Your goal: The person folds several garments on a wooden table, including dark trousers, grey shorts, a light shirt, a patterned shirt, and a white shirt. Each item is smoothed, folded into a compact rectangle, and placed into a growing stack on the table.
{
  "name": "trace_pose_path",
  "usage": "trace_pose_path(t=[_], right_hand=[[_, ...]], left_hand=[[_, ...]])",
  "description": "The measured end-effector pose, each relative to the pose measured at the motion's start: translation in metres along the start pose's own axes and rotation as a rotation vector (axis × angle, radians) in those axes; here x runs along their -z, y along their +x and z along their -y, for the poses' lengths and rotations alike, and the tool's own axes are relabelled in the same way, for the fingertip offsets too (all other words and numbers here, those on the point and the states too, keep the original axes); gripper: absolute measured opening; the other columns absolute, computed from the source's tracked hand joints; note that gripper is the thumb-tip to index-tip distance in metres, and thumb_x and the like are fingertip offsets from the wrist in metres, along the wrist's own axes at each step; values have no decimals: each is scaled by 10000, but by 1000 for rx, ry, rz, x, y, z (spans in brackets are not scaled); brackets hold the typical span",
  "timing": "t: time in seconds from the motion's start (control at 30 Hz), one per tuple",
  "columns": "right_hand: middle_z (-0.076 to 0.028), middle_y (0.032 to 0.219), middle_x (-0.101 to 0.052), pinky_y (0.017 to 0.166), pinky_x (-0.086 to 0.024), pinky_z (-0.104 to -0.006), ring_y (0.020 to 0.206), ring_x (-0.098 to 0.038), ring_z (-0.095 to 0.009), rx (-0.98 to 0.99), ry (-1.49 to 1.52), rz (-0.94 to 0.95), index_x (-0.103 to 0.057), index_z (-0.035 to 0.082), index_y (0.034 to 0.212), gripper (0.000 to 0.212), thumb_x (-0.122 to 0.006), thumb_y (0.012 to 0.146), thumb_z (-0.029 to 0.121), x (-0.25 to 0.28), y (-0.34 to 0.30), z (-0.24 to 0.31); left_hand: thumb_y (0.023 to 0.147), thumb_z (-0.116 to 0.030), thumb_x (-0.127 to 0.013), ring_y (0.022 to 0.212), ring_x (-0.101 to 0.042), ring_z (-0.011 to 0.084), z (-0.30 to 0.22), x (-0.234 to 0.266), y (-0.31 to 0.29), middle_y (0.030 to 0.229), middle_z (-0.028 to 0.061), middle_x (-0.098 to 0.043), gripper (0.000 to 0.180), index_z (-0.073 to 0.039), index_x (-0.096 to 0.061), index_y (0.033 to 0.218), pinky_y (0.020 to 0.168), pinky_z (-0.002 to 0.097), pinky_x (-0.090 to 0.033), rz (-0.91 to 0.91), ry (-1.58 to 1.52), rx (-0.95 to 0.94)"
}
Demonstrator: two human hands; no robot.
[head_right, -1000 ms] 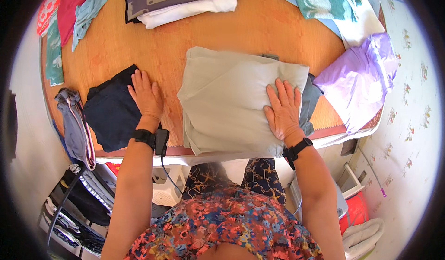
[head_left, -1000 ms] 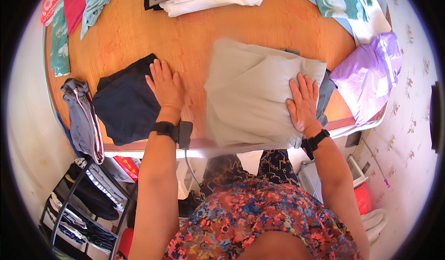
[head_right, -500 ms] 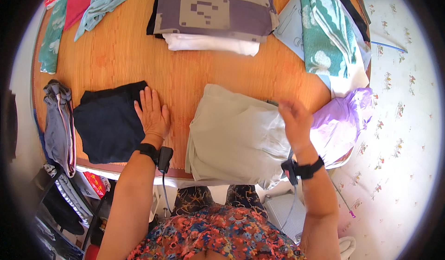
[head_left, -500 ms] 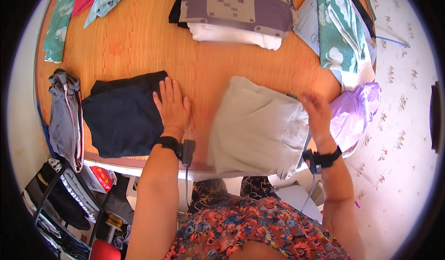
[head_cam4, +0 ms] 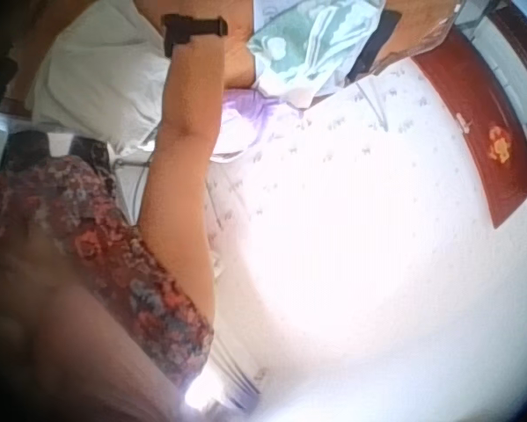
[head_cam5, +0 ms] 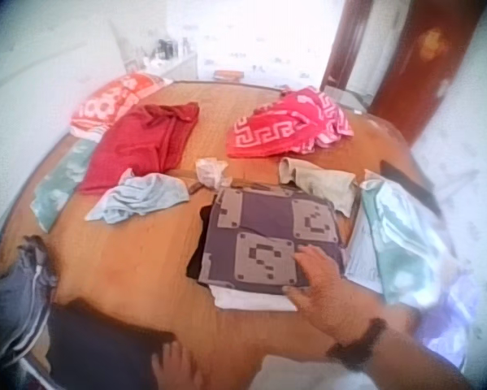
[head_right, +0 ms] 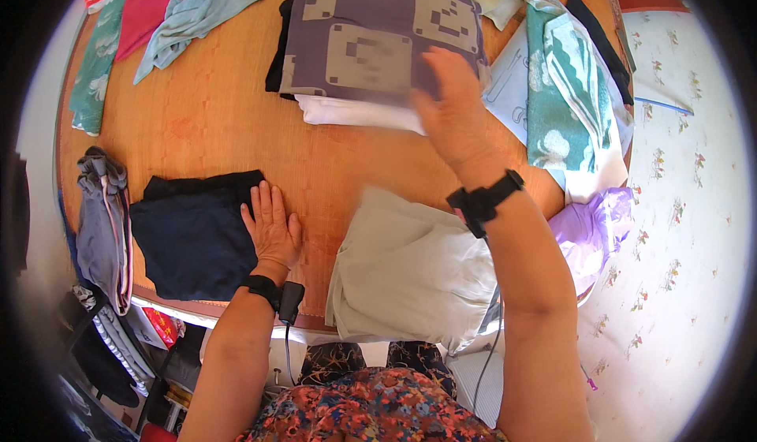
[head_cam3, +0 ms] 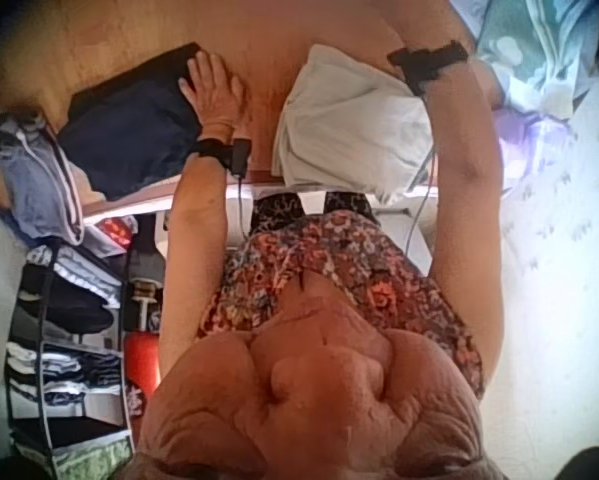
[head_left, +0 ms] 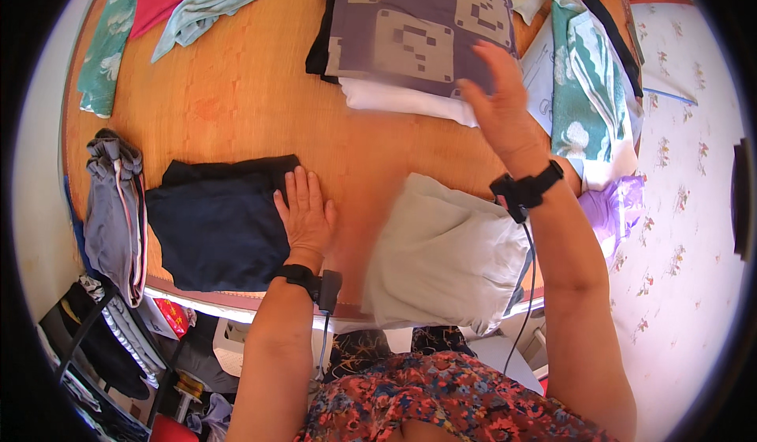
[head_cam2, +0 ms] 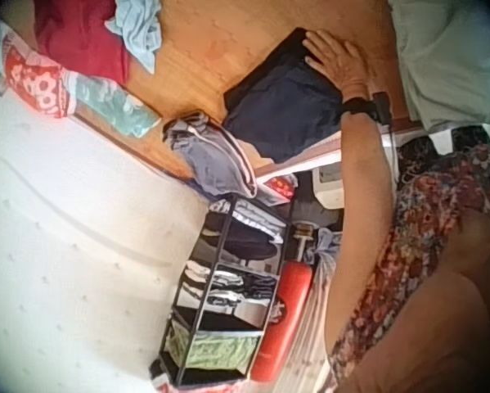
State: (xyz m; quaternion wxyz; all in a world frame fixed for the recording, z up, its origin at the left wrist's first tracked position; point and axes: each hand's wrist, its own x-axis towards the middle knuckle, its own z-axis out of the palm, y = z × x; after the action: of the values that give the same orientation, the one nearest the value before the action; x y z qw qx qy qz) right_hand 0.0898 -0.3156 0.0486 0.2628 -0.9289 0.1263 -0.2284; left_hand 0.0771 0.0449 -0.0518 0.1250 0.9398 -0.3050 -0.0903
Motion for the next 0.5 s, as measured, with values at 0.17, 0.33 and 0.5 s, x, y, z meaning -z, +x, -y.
trace_pose_path(t=[0.17,0.33,0.5], right_hand=[[-167,1358,-480,1071,-266,-469,1300,-397,-334,75,-295,259,-505,88,1296,575,-676,761,211,-50,11,19],[-141,1107,-637,892,-421,-334,1044,-582,-233,-315,-103,259,-613,73,1167,353,-624,846,221,-55,29,3],[-88,832,-681,720,-471,-247,782,-614,-157,-640,474,-14,-676,37,1015,246,-611,894,240,-48,53,-16]], left_hand=[[873,-279,-536,1442,-136,320,0,-1,-1,1555,143,-182,674,-35,-286,1449,1125,565,-87,9,26,13],[887,-256,-495,1444,-120,341,1,-2,-2,1555,160,-175,660,-14,-265,1456,1129,563,-52,24,-23,13],[885,-254,-502,1443,-123,341,2,-4,-2,1556,161,-171,663,-16,-264,1456,1127,564,-62,11,-22,6]])
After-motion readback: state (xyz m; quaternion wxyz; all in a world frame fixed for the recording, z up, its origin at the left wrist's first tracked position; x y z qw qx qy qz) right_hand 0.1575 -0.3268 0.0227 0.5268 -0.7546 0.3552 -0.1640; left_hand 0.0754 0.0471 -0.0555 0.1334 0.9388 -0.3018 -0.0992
